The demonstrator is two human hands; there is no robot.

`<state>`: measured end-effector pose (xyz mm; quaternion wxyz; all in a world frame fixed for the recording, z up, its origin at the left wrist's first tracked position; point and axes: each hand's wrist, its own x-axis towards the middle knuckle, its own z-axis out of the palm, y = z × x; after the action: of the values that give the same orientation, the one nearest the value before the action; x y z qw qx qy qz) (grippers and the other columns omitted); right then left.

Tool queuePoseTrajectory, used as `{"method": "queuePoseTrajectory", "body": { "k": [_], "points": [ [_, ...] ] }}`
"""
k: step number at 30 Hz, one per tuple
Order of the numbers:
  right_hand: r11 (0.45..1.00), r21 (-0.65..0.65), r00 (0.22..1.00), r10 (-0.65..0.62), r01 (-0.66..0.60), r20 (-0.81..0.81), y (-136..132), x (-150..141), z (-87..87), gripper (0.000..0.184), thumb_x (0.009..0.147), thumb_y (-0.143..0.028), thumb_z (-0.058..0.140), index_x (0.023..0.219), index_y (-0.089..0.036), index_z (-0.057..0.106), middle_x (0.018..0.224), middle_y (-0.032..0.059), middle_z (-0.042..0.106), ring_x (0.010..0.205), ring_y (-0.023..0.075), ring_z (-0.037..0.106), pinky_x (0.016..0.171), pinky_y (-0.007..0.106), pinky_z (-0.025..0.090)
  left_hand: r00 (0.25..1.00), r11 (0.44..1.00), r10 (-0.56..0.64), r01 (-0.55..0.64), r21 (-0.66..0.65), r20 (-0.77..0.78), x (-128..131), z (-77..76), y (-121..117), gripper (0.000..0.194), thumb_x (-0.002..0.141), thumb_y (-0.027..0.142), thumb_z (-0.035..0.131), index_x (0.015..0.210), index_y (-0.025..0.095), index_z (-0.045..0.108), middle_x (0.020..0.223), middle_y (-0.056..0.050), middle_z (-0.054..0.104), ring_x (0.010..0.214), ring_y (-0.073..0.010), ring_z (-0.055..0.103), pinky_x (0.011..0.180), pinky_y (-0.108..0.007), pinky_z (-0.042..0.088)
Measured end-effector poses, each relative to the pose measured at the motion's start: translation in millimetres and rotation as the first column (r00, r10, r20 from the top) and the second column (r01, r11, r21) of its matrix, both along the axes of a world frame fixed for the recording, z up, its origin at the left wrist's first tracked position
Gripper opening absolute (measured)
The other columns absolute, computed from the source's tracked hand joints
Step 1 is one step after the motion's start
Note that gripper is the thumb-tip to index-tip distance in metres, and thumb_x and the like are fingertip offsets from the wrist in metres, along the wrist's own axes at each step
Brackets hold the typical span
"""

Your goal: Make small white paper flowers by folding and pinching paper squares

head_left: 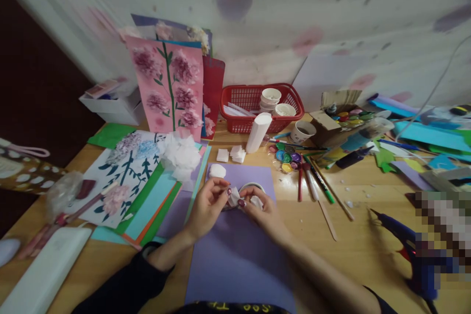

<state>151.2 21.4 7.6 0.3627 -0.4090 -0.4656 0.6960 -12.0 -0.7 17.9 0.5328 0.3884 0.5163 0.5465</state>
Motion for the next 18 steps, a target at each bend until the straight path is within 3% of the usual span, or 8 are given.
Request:
{"method": "queuePoseTrajectory", "body": {
  "k": [5,8,13,18],
  "points": [
    [0.998,0.069,0.996,0.005,-0.011,0.085,1.5,1.0,-2.1,0.032,0.077,-0.048,0.071,0.073,-0.019,0.058,0.053,-0.0070,0.042,0.046,0.0084,0.029,0.045,0.023,0.021,0.999,0.999,-0.050,0.050,0.001,-0.007,-2.6,2.0,-0.8,0.029,0.077,0.035,0.069,0.095,0.017,0.056,0.084,-0.004,0.069,0.075,-0.0148,0.067,0.068,-0.025,0.055],
    [0.996,0.086,0.996,-0.011,0.003,0.084,1.5,2.3,-0.6,0.033,0.076,-0.050,0.071,0.073,-0.019,0.058,0.054,-0.0065,0.042,0.047,0.0093,0.030,0.047,0.024,0.021,0.995,0.995,-0.099,0.099,-0.003,-0.003,-4.9,3.7,0.6,0.039,0.070,0.031,0.076,0.100,0.017,0.055,0.086,-0.004,0.068,0.078,-0.0156,0.066,0.070,-0.026,0.054],
    [0.995,0.100,0.996,-0.023,0.014,0.082,-0.2,2.7,3.2,0.035,0.076,-0.052,0.071,0.073,-0.020,0.057,0.053,-0.0070,0.040,0.047,0.0094,0.028,0.048,0.025,0.020,0.993,0.994,-0.104,0.105,-0.019,0.050,-8.0,7.1,4.3,0.044,0.065,0.020,0.078,0.101,0.017,0.053,0.073,0.003,0.063,0.068,-0.0105,0.061,0.066,-0.023,0.051],
    [0.994,0.108,0.996,-0.015,0.006,0.082,-0.4,2.8,2.5,0.034,0.077,-0.051,0.071,0.073,-0.020,0.056,0.054,-0.0069,0.040,0.048,0.0091,0.029,0.047,0.024,0.020,0.982,0.982,-0.186,0.187,-0.027,0.043,-13.2,6.0,7.6,0.044,0.065,0.025,0.079,0.102,0.016,0.057,0.075,0.002,0.061,0.067,-0.0098,0.057,0.062,-0.022,0.048]
  ]
}}
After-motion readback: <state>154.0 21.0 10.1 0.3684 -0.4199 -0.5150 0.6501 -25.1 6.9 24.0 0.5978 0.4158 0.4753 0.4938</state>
